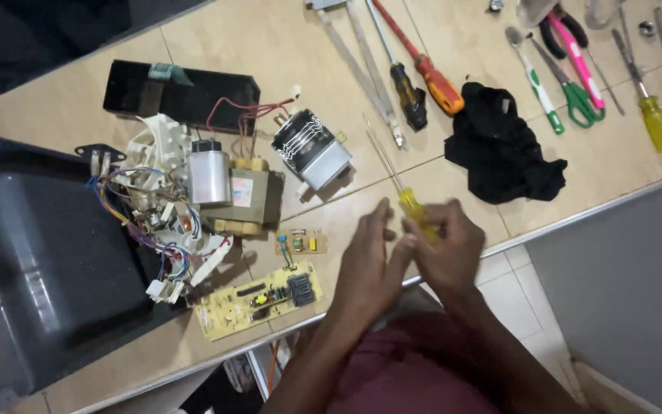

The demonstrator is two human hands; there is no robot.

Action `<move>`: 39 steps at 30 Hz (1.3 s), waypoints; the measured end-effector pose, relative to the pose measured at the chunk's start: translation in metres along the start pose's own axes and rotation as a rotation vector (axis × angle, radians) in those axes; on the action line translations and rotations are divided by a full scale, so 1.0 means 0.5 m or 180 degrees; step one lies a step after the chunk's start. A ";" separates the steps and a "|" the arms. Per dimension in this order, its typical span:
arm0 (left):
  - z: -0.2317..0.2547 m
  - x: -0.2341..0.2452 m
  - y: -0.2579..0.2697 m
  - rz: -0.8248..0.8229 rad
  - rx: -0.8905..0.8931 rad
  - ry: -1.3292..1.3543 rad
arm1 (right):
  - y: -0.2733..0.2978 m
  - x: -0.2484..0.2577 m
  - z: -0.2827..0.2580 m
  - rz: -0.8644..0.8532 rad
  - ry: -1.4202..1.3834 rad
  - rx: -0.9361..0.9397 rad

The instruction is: Disassembling a microwave oven to clean and inspect its internal electronic components.

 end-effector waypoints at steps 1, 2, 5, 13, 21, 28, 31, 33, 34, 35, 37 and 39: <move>0.005 0.003 0.004 0.0039 0.0078 -0.0229 | 0.007 -0.014 0.007 -0.0067 0.0264 0.0156; 0.010 0.010 0.009 0.0019 0.0089 -0.0238 | -0.008 -0.028 0.014 -0.0066 0.0266 0.0132; 0.039 0.035 -0.011 0.0451 -0.0450 -0.0798 | -0.068 -0.060 0.022 -0.0172 0.0906 0.1246; 0.128 0.084 -0.246 0.1701 -0.2361 -0.3034 | -0.119 -0.071 0.026 -0.1158 0.1040 0.1078; 0.023 0.061 -0.546 0.1174 -0.1632 -0.4106 | -0.199 -0.017 0.054 -0.1684 0.0606 0.1215; 0.105 0.042 -0.511 0.0151 -0.0304 -0.4014 | -0.316 -0.024 0.091 -0.1617 0.0774 0.1298; 0.062 0.047 -0.521 0.0123 -0.0191 -0.3833 | -0.333 -0.033 0.103 -0.1896 0.1047 0.1161; 0.047 0.062 -0.536 0.0128 -0.0128 -0.3729 | -0.341 -0.032 0.108 -0.1901 0.1078 0.1208; 0.035 0.067 -0.538 0.0101 -0.0080 -0.3628 | -0.339 -0.030 0.111 -0.1903 0.1115 0.1222; 0.047 0.069 -0.525 0.0106 -0.0073 -0.3617 | -0.334 -0.032 0.115 -0.1913 0.1121 0.1230; 0.077 0.077 -0.508 0.0096 -0.0031 -0.3812 | -0.332 -0.037 0.122 -0.1960 0.1033 0.1105; 0.095 0.085 -0.513 0.0113 -0.0052 -0.3884 | -0.336 -0.028 0.124 -0.1855 0.0778 0.1128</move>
Point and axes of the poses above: each hand's wrist, its own y-axis away from the middle knuckle, its own x-axis out of the back of the hand, z = x × y, the point moved 2 cm from there along -y, towards the middle knuckle, and after that the axes turned 9 degrees about x, right-handed, at the moved point
